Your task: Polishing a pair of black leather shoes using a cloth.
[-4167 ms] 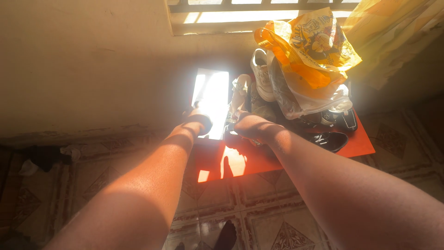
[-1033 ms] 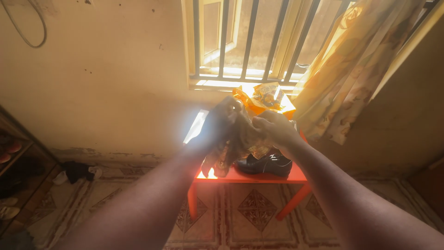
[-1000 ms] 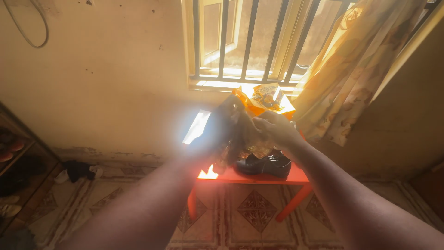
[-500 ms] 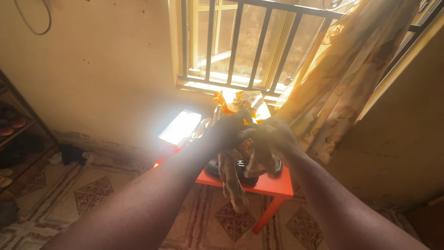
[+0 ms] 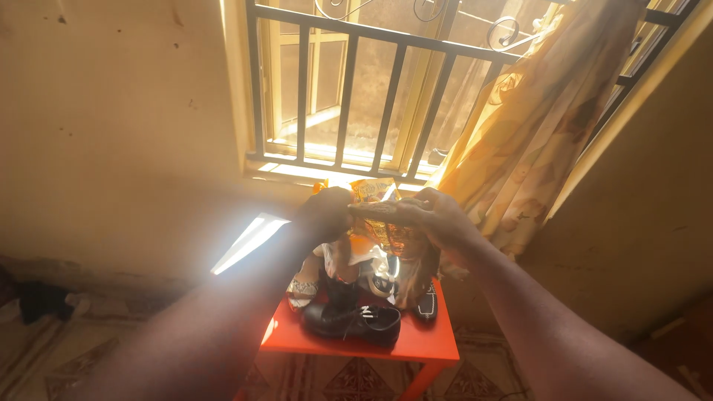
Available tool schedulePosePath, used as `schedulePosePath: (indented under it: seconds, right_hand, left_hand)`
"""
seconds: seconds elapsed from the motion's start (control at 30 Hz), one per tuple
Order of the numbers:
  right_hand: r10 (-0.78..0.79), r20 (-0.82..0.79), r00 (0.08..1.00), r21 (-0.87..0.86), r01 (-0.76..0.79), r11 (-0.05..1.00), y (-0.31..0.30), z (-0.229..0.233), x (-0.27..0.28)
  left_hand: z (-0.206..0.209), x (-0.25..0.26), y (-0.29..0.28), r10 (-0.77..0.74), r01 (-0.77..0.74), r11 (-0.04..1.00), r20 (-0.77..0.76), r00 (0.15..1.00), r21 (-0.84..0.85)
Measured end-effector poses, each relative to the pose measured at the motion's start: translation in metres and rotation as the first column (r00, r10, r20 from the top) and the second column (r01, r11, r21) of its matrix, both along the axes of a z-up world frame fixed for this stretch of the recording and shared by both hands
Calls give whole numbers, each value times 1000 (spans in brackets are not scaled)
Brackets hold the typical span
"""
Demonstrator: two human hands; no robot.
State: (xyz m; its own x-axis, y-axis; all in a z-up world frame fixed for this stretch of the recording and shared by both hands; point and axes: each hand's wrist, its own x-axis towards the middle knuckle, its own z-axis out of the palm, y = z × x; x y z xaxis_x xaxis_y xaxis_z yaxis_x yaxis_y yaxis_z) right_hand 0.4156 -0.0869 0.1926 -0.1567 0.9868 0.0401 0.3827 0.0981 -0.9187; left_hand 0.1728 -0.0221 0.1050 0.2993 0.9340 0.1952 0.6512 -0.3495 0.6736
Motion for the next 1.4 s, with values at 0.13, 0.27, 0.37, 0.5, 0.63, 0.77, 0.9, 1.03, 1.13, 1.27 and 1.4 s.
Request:
schedulePosePath:
  seconds: [0.13, 0.27, 0.37, 0.5, 0.63, 0.77, 0.9, 1.03, 1.13, 1.27, 1.4]
  right_hand:
    - [25, 179, 983, -103, -6, 995, 35, -5, -10]
    - [107, 98, 989, -203, -85, 975, 51, -28, -18]
    - [22, 320, 947, -184, 39, 982, 60, -50, -23]
    - [-37, 529, 848, -173, 151, 973, 95, -80, -24]
    - [17, -89, 996, -385, -50, 921, 90, -82, -38]
    - [237, -559, 795, -394, -506, 768, 81, -79, -41]
    - [163, -456, 875, -438, -380, 815, 122, -132, -23]
    - [255, -324, 911, -453, -386, 804, 100, -97, -26]
    - [205, -336, 919, -509, -361, 781, 118, -129, -2]
    - [376, -379, 846, -459, -524, 717, 128, -156, 16]
    - [508, -379, 774, -406, -632, 660, 144, -204, 27]
  left_hand:
    - [-29, -25, 53, 117, -47, 837, -94, 989, 545]
    - [-51, -35, 79, 196, -188, 855, 35, 980, 483]
    - [-52, -34, 66, 312, -376, 883, 247, 917, 280]
    - [-49, -43, 72, 447, -461, 887, 284, 848, -19]
    - [-48, -28, 65, 471, -342, 877, 460, 753, -339]
    - [-77, 0, 72, 193, -25, 951, 526, 828, -309]
    - [-35, 17, 21, -36, 231, 911, 491, 871, -343]
    - [-46, 21, 19, -92, 170, 943, 268, 959, -285]
    - [-56, 31, 13, 97, 168, 884, 525, 846, -435]
    - [-94, 47, 21, 277, -158, 911, 281, 919, -381]
    - [-119, 67, 7, 400, -299, 843, 150, 904, -447]
